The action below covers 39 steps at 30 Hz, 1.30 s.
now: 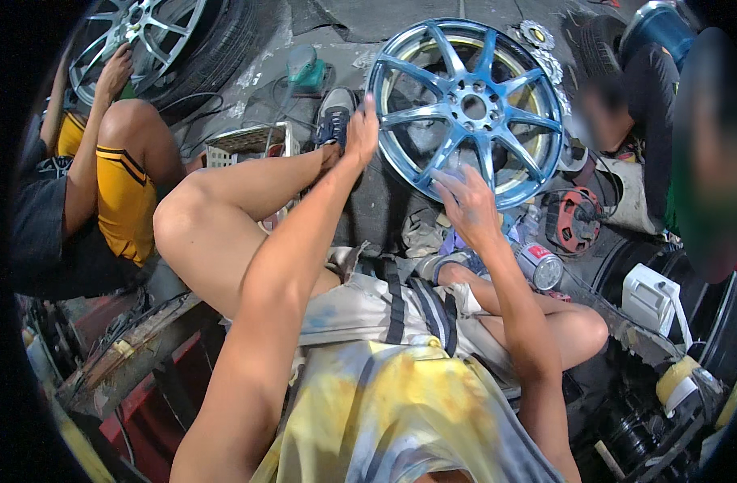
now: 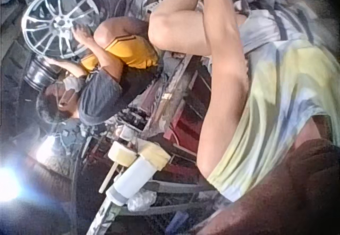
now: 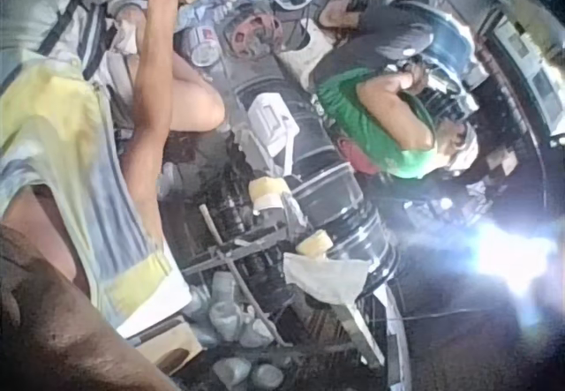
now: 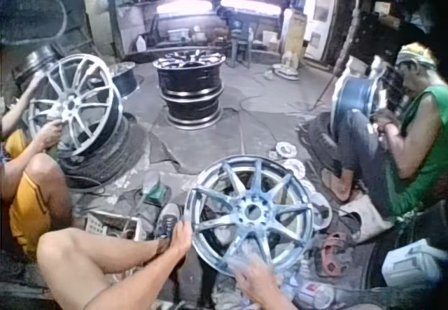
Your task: The person scrubs a blue car wheel with a purple sponge while sitting on the floor. They repeatedly rub the spokes and rim, occasionally adjusting their grip and the wheel's position.
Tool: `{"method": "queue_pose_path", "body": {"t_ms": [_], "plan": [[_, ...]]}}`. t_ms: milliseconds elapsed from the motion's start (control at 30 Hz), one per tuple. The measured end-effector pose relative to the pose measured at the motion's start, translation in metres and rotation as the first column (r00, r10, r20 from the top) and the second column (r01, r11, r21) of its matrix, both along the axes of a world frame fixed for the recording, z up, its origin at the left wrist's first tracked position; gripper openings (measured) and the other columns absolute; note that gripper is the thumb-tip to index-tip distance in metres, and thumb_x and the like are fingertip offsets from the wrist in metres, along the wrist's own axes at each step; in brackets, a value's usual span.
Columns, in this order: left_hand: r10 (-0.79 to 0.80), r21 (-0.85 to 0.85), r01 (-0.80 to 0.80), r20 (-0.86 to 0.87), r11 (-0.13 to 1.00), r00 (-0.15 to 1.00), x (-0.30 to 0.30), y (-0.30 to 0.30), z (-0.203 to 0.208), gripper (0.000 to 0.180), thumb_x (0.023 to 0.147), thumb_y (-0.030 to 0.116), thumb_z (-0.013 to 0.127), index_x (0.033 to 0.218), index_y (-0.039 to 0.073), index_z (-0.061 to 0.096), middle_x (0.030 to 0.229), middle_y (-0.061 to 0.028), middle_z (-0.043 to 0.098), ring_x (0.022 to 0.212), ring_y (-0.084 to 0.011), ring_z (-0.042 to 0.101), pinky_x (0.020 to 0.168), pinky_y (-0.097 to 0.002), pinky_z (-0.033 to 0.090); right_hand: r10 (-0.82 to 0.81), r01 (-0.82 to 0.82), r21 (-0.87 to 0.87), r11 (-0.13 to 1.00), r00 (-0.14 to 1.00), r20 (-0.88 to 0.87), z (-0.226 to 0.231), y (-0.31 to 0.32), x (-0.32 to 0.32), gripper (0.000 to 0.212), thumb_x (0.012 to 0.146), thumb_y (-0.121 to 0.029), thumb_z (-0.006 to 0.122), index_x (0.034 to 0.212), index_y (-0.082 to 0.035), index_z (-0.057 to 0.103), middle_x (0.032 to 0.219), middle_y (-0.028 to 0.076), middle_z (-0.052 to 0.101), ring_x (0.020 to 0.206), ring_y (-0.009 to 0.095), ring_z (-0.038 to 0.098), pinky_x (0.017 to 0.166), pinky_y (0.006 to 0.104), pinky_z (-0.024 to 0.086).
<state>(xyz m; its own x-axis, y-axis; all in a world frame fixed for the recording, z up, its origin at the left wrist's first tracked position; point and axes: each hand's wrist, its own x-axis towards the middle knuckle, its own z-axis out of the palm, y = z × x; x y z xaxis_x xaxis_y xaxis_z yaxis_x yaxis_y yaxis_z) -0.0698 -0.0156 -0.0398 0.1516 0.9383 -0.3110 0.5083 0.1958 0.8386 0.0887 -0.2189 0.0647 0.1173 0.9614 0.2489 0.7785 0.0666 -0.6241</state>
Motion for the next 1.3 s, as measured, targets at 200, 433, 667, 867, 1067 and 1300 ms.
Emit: {"method": "queue_pose_path", "body": {"t_ms": [200,433,667,867,1067,1300], "plan": [[-0.181,-0.112,0.199,0.154,0.974,0.971,0.024,0.101,-0.002,0.088,0.102,0.067,0.041,0.128,-0.014,0.063,0.134,-0.0372,0.061,0.134,-0.0452,0.055,0.112,-0.0482,0.04,0.228,-0.257,0.054,0.965,0.922,0.314,-0.013,0.084,-0.012,0.036,0.085,-0.007,0.071,0.121,-0.005,0.071,0.1,0.011,0.058,0.095,0.03,0.059,0.08,0.0415,0.049],[-0.046,0.019,0.045,0.027,0.999,0.999,0.045,0.096,-0.003,0.093,0.099,0.074,0.038,0.107,-0.014,0.07,0.115,-0.0405,0.065,0.117,-0.0489,0.062,0.103,-0.051,0.044,0.448,-0.471,-0.072,0.879,0.767,0.459,-0.015,0.136,-0.011,0.044,0.081,-0.007,0.069,0.125,-0.005,0.067,0.101,0.009,0.055,0.094,0.027,0.056,0.083,0.0388,0.048],[-0.096,0.028,0.094,0.075,0.995,0.993,0.043,0.098,-0.003,0.089,0.101,0.068,0.038,0.105,-0.015,0.071,0.115,-0.0423,0.064,0.117,-0.0543,0.061,0.104,-0.0542,0.045,0.067,-0.076,0.061,0.995,0.987,0.146,-0.035,0.116,-0.058,0.019,0.091,-0.008,0.071,0.109,-0.002,0.075,0.094,0.011,0.063,0.089,0.033,0.058,0.081,0.0414,0.046],[-0.092,0.063,0.088,0.055,0.994,0.994,0.044,0.096,-0.007,0.087,0.102,0.066,0.038,0.102,-0.014,0.071,0.11,-0.0418,0.065,0.114,-0.0549,0.061,0.102,-0.0547,0.046,-0.308,0.308,-0.006,0.951,0.951,0.01,-0.043,0.109,-0.098,0.019,0.097,-0.017,0.067,0.109,-0.006,0.077,0.099,0.013,0.065,0.093,0.035,0.058,0.082,0.0469,0.043],[-0.105,0.027,0.104,0.051,0.994,0.993,0.045,0.1,-0.007,0.087,0.102,0.066,0.038,0.101,-0.014,0.071,0.11,-0.041,0.065,0.113,-0.0544,0.062,0.1,-0.0551,0.047,-0.301,0.297,0.05,0.953,0.948,0.103,-0.038,0.11,-0.098,0.02,0.098,-0.018,0.066,0.111,-0.008,0.077,0.098,0.012,0.064,0.093,0.034,0.057,0.082,0.0463,0.042],[-0.064,0.07,0.058,0.077,0.996,0.995,0.046,0.095,-0.005,0.085,0.102,0.065,0.038,0.096,-0.013,0.072,0.103,-0.0398,0.067,0.108,-0.0542,0.064,0.099,-0.0557,0.048,-0.26,0.258,0.048,0.965,0.965,0.032,-0.04,0.106,-0.1,0.017,0.094,-0.011,0.068,0.109,-0.005,0.076,0.097,0.011,0.064,0.091,0.034,0.057,0.08,0.0463,0.042]]}}
